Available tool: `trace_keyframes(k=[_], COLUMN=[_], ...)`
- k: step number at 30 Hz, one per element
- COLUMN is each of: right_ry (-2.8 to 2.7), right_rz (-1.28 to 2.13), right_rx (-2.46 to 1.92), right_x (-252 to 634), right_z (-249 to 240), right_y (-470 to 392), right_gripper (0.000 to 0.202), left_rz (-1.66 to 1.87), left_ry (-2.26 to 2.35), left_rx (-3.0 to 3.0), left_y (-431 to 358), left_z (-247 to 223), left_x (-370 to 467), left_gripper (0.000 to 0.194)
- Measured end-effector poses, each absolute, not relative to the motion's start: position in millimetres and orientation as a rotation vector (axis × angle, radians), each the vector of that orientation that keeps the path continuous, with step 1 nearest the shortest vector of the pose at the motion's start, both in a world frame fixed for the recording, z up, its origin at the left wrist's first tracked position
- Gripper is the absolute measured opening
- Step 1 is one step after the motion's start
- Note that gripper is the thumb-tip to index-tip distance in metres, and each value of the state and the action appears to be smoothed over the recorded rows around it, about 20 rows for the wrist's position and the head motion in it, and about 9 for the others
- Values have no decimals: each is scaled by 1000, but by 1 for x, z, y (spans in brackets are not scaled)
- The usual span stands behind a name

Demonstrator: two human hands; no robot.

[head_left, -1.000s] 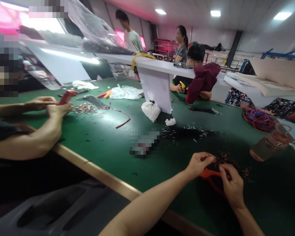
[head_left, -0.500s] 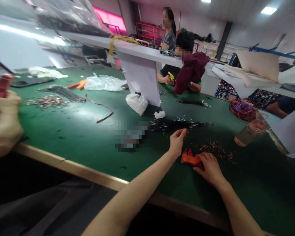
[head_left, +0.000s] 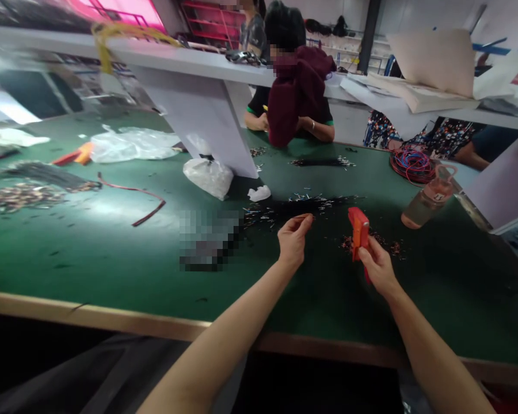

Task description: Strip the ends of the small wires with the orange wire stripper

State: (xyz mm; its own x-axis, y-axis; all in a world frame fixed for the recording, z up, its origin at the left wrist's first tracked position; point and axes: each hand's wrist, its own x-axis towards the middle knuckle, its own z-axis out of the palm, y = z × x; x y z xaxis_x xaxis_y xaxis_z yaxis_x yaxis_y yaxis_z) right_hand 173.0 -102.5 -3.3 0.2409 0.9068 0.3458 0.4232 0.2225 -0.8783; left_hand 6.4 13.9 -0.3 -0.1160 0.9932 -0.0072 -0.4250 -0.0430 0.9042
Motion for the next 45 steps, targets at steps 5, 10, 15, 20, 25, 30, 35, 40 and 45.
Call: trace_keyframes(k=[5,10,15,20,25,30,35,40,45], right_ry=[-1154,-1156,-1206,-1218,-1187,-1158,-1166,-1166,-1150], right_rz=[721,789,861,840,886,898,888,882,884], right_rx=[-1360,-1366,-1395,-1371,-1317,-1280,-1285,-1286,-1300], right_x=[159,155,158,156,145,142,142,143,145], right_z=[-10,-11,-11,-9,-9,-9,-8,-9,-11], right_y=[-104,-106,-106,-107,-108,-107,-106,-107,-107], right_gripper=[32,30,29,24,26,22,21,20,13], left_rz=[1412,1385,1370,1334,1319,1302,1255,1231,1234], left_ry=[940,919,881,875,866,843,741,722,683], left_rx=[858,885,921,959,1001,1017,1005,994,1080], left_y=[6,-1,-10,-20,-27,-32,-37,-38,-39], left_z=[-13,-11,-6,-3,1,3,5,3,0], left_x=[11,7,10,14,14,14,16,17,16], left_gripper=[26,22,20,17,19,21,19,18,13])
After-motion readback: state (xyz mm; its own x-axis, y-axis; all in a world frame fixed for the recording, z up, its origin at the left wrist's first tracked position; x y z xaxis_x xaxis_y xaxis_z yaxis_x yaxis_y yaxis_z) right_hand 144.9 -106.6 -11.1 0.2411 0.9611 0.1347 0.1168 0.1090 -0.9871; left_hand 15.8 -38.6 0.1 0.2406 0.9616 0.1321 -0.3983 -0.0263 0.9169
